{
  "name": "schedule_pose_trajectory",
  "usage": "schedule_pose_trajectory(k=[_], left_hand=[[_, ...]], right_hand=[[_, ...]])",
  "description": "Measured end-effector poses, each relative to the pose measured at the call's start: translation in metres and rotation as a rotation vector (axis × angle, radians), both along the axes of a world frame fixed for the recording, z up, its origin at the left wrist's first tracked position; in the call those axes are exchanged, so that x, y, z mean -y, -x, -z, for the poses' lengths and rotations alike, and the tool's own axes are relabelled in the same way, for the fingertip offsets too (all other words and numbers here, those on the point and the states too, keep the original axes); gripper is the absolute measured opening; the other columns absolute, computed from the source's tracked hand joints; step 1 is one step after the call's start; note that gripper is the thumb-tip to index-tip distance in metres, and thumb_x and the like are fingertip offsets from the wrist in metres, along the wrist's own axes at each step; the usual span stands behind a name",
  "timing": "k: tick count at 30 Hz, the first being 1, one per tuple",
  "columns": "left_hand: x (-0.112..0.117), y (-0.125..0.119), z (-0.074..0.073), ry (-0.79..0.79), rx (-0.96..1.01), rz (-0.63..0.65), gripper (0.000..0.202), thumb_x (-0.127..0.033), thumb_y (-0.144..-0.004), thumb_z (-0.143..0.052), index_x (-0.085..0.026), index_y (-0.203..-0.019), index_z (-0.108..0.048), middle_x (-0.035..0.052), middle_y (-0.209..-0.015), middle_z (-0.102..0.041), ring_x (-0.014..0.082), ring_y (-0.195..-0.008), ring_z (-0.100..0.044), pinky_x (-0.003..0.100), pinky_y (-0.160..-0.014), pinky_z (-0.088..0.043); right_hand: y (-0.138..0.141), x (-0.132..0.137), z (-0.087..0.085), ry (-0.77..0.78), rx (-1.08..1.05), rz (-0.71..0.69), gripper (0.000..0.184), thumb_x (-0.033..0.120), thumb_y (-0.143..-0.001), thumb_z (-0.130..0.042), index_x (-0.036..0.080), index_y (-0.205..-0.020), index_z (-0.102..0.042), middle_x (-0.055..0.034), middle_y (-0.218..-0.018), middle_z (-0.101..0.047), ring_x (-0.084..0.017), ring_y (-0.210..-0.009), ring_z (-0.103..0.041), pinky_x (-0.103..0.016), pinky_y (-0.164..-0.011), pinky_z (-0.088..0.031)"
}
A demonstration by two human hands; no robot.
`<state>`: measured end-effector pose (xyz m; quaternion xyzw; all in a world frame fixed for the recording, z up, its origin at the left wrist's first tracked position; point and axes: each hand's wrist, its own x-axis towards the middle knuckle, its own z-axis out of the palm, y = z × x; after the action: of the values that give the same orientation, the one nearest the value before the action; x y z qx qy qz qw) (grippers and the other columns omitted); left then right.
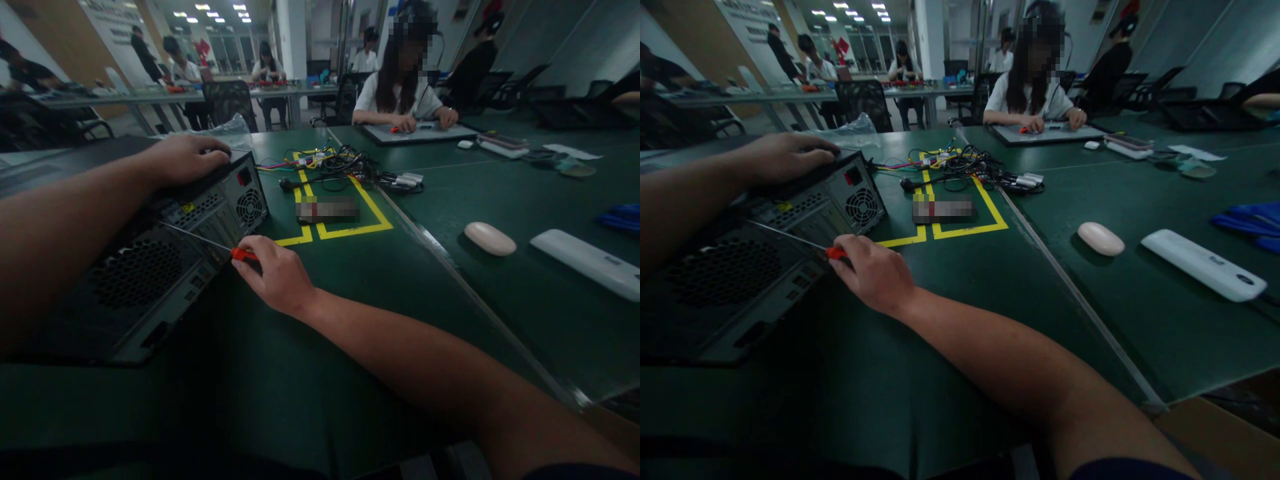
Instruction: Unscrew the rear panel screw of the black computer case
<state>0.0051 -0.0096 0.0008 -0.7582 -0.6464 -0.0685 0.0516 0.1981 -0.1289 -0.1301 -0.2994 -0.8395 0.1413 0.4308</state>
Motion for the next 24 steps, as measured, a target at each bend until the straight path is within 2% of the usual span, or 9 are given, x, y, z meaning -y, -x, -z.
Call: schedule_pose_trajectory(k=[6, 10, 19, 24], left_hand=[[-0.0010, 0.0002, 0.0007, -0.014, 0.016, 0.024, 0.061, -0.053, -0.083, -0.031, -0.018, -0.125, -0.057, 0.0101, -0.126, -0.056, 0.0305, -0.116, -0.048, 0.044, -0.098, -0.035], [0.0004, -0.0008, 0.0011, -0.021, 0.016, -0.005, 0.061, -0.053, -0.083, -0.031, -0.019, -0.126, -0.057, 0.0096, -0.125, -0.056, 0.0310, -0.116, -0.049, 0.045, -0.097, -0.035], [0.0020, -0.0028, 0.0001, -0.019, 0.033, -0.024, 0.059, -0.052, -0.083, -0.033, -0.020, -0.126, -0.056, 0.0084, -0.125, -0.056, 0.0307, -0.115, -0.049, 0.045, -0.097, -0.036], [0.0009, -0.0019, -0.0012, 0.005, 0.024, 0.015, 0.059, -0.052, -0.083, -0.034, -0.018, -0.126, -0.057, 0.0096, -0.127, -0.055, 0.0301, -0.116, -0.048, 0.042, -0.099, -0.034]], right_hand=[[0.0005, -0.0008, 0.0015, -0.007, 0.003, 0.005, 0.023, 0.034, -0.093, -0.041, 0.017, -0.109, -0.046, -0.0031, -0.102, -0.060, -0.013, -0.093, -0.058, -0.025, -0.079, -0.045], [0.0008, -0.0008, 0.0017, -0.006, -0.002, 0.009, 0.024, 0.034, -0.093, -0.042, 0.018, -0.109, -0.046, -0.0029, -0.103, -0.060, -0.013, -0.093, -0.059, -0.025, -0.078, -0.045], [0.0003, 0.0016, -0.0002, 0.001, -0.005, 0.007, 0.023, 0.033, -0.093, -0.042, 0.017, -0.109, -0.047, -0.0030, -0.102, -0.060, -0.012, -0.091, -0.059, -0.024, -0.076, -0.045], [-0.0005, 0.0024, -0.0014, 0.005, 0.002, 0.011, 0.023, 0.035, -0.093, -0.042, 0.018, -0.108, -0.047, -0.0026, -0.102, -0.061, -0.013, -0.091, -0.059, -0.024, -0.076, -0.045]])
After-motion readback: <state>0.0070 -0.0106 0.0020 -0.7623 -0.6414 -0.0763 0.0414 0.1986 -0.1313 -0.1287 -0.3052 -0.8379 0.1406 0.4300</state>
